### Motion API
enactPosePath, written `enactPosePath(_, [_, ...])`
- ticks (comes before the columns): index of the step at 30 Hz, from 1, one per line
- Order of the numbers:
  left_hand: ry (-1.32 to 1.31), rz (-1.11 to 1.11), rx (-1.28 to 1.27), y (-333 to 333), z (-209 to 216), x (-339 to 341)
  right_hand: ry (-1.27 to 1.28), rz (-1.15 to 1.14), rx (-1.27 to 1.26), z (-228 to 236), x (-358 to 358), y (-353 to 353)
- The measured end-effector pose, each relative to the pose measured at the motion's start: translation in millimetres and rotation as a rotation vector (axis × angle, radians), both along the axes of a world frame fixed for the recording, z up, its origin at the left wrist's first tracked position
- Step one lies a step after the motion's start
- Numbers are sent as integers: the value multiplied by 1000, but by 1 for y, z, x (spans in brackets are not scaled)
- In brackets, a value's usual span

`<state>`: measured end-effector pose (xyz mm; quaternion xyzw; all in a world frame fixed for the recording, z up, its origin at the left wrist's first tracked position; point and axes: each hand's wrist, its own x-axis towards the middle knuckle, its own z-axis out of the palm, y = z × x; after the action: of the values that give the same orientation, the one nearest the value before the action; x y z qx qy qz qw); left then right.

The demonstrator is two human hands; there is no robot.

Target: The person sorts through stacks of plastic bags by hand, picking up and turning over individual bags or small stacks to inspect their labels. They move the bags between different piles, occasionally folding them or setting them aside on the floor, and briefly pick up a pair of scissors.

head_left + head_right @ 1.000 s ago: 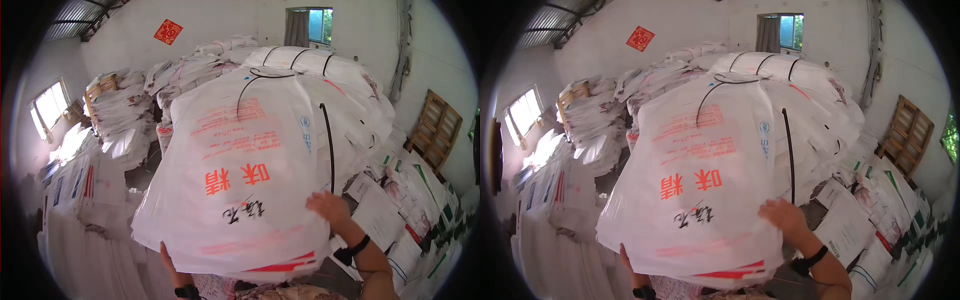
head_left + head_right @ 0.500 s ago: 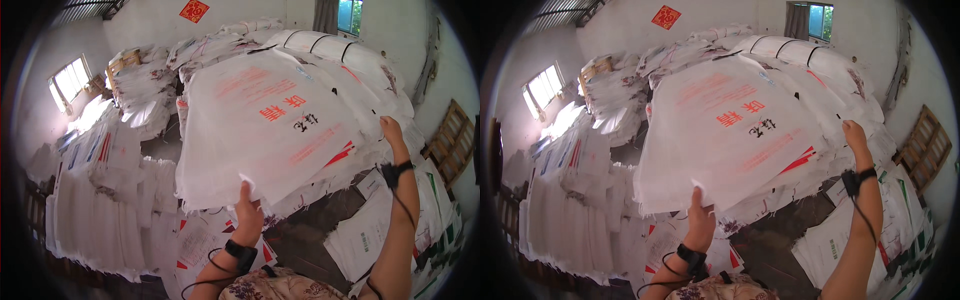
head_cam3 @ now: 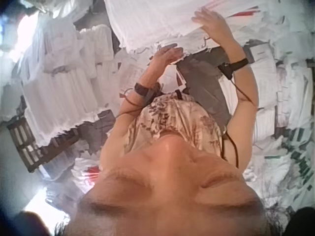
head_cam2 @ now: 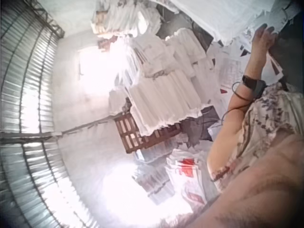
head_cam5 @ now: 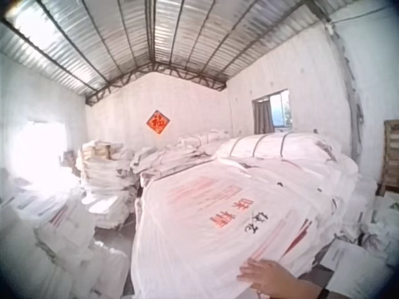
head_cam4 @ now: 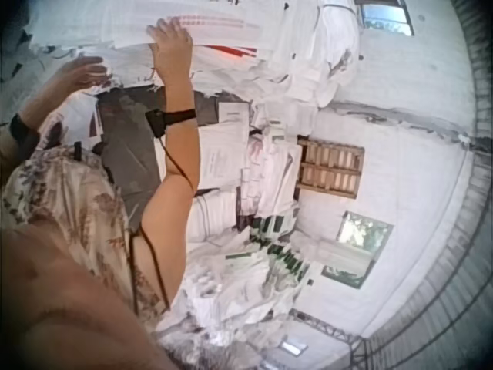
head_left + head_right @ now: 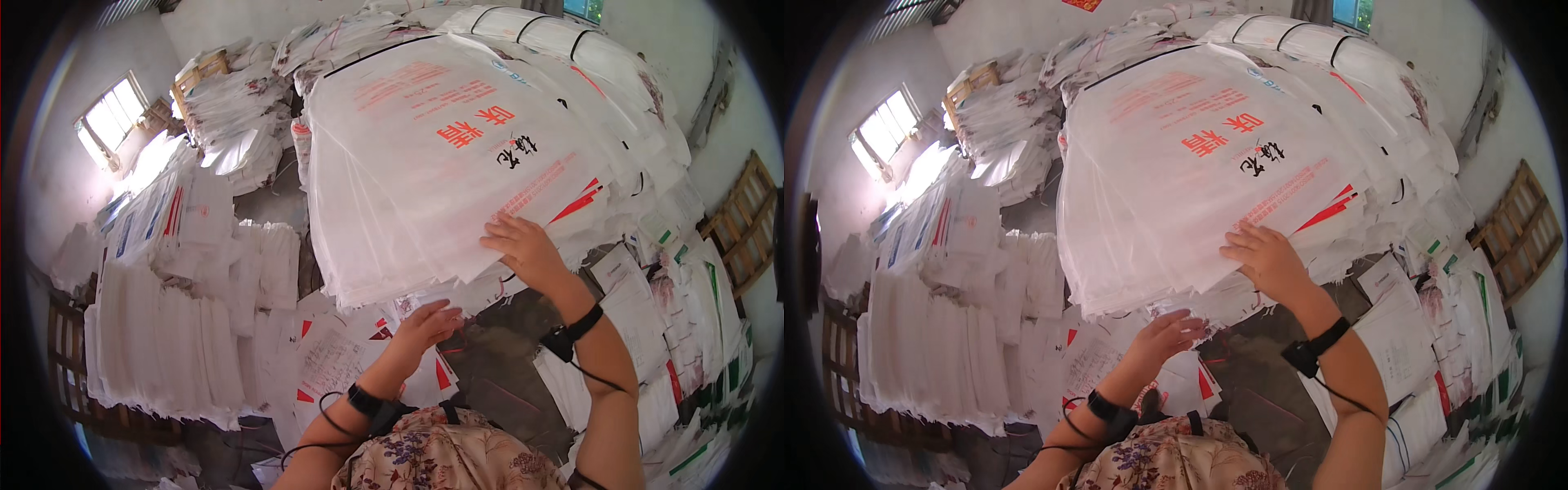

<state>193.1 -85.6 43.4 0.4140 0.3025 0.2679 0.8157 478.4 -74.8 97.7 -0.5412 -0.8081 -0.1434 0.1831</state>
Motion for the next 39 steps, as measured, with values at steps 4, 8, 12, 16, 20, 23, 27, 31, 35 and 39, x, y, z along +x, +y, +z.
enactPosePath(4, [115, 192, 437, 3, 26, -21, 419, 39, -371, 42, 15, 21])
enactPosePath(8, [113, 418, 654, 45, 66, -34, 1038, -75, -49, 121, 45, 65])
enactPosePath(12, [185, 426, 826, 82, 78, -41, 1077, -70, 329, 215, 28, 60])
enactPosePath(16, [327, 646, 1156, 96, 96, -20, 519, 97, 627, 165, -24, 41])
enactPosePath(20, [330, 858, 1847, 96, 121, 0, 105, 105, 484, 66, -65, 21])
enactPosePath(23, [790, 249, 1947, 92, 133, 19, 221, 69, 377, 16, -69, 16])
enactPosePath(27, [687, 77, 1646, 118, 93, 14, 313, -24, 430, 11, -78, 7])
enactPosePath(31, [644, 251, 1592, 111, 71, -4, 598, -229, 475, -15, -61, -32])
enactPosePath(35, [634, 202, 1729, 75, 66, -14, 1885, -403, 26, -39, -49, -53])
enactPosePath(39, [446, -135, 1762, 47, 30, -7, 2155, -237, -176, -52, -50, -67])
